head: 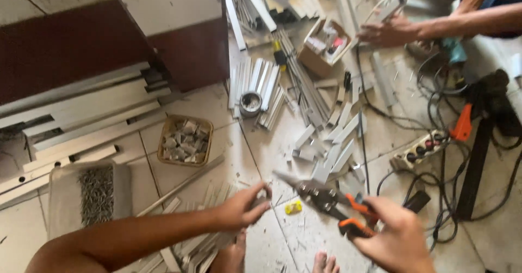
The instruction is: Cutting aluminum or metal strips to specific lengths using hand-held tin snips.
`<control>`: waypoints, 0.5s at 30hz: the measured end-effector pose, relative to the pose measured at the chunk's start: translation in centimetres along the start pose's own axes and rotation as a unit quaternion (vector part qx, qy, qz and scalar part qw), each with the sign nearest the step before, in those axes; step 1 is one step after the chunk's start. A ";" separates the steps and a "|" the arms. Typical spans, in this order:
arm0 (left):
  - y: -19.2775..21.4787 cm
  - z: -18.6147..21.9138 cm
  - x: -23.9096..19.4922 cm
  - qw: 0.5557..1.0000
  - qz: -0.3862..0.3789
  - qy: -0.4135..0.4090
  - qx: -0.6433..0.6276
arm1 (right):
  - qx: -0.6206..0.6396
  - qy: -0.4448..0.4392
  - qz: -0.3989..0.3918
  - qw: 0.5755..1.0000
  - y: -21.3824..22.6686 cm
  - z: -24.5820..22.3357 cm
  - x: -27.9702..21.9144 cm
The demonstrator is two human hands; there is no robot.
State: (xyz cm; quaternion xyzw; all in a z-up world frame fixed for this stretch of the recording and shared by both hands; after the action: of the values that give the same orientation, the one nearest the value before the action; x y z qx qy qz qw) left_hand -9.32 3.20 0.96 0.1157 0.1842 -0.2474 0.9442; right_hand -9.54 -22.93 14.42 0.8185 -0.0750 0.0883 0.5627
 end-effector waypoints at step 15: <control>0.3 -1.2 1.0 0.998 -0.037 0.000 -0.050 | 0.383 -0.367 -0.336 0.778 -20.8 13.6 -14.0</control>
State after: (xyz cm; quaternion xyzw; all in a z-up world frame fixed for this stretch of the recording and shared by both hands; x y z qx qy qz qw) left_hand -8.68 3.43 -0.53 0.0613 0.2008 -0.2729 0.9389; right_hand -17.69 -27.90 -12.47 0.9102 0.0445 -0.3918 0.1265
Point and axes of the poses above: each hand's wrist, its own x-axis towards the middle knuckle, its own y-axis out of the back of the hand, z = x × y, the point moved 10 cm from there along x, towards the middle knuckle, and after that the axes turned 13 degrees about z, right-handed, at the moved point
